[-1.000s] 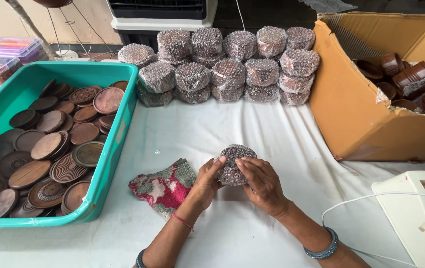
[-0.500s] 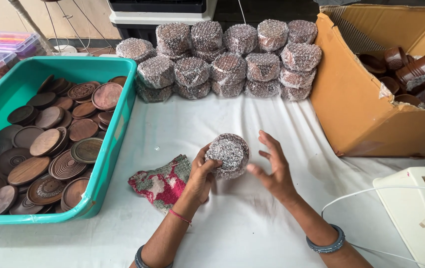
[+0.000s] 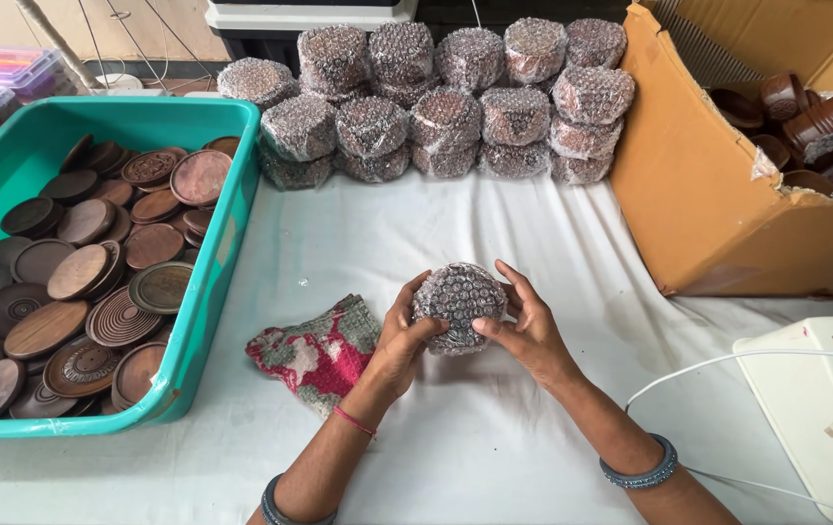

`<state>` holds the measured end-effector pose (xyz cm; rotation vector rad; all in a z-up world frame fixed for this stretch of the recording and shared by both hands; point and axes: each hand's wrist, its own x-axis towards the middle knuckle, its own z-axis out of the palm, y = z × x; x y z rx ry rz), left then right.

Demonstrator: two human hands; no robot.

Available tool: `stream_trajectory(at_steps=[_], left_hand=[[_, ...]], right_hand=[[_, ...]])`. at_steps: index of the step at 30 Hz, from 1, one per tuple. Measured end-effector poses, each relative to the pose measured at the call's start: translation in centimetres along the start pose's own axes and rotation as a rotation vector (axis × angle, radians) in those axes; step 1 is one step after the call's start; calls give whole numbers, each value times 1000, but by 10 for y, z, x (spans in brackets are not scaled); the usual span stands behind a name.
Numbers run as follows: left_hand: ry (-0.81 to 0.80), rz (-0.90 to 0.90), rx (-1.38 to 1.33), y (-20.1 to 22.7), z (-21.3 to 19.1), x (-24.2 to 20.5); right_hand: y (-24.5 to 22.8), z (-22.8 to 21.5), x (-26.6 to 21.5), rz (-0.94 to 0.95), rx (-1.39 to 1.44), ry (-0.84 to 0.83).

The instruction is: Wrapping circular wooden disks in bubble wrap and securing them for shipping.

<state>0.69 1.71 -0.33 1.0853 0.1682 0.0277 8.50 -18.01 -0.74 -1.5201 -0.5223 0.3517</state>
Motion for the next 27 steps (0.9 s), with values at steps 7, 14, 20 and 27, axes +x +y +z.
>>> stream_trajectory(at_steps=[7, 14, 20, 27], left_hand=[[24, 16, 190, -4, 3, 0], [23, 15, 272, -8, -1, 3], [25, 13, 239, -8, -1, 4], [31, 29, 242, -6, 0, 2]], right_hand=[[11, 3, -2, -35, 12, 8], [8, 7, -4, -91, -1, 5], [10, 4, -4, -66, -51, -4], [13, 4, -3, -70, -38, -19]])
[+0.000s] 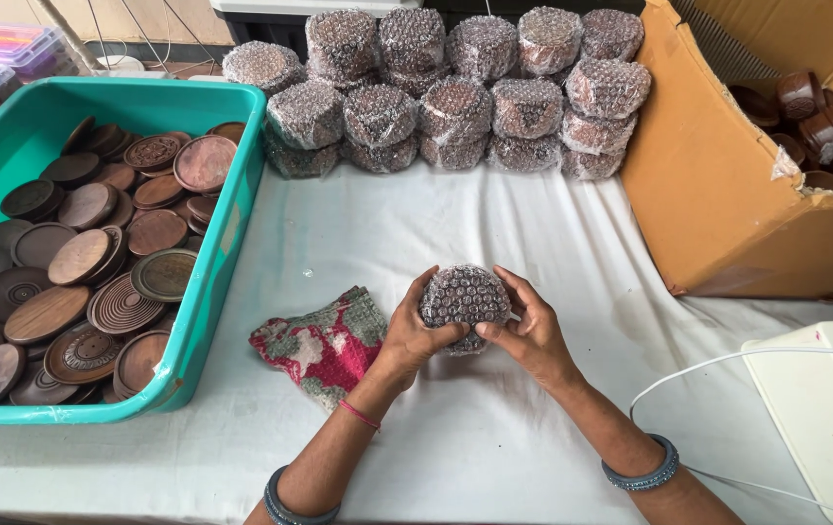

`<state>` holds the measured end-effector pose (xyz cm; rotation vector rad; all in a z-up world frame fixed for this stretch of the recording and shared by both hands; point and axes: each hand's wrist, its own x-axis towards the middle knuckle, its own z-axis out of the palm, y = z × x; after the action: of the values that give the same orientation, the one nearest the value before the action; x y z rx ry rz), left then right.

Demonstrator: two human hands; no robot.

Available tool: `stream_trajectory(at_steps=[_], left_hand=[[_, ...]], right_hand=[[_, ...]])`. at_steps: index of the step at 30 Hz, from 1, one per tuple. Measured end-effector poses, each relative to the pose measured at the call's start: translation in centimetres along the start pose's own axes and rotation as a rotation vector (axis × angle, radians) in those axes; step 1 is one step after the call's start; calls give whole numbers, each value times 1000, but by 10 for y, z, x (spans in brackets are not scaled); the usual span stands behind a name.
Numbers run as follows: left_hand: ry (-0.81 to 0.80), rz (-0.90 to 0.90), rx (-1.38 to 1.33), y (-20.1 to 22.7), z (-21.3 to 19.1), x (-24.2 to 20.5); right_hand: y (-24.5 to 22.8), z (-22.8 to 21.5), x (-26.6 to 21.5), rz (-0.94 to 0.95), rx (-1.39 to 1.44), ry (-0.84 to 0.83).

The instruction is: Wrapping circular wooden disks in bubble wrap and securing them for shipping.

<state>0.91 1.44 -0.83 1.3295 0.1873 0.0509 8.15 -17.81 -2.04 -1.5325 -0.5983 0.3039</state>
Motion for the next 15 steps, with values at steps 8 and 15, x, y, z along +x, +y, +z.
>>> stream_trajectory(at_steps=[8, 15], left_hand=[[43, 38, 87, -3, 1, 3], [69, 65, 170, -4, 1, 3]], right_hand=[[4, 2, 0, -12, 33, 2], [4, 3, 0, -5, 54, 22]])
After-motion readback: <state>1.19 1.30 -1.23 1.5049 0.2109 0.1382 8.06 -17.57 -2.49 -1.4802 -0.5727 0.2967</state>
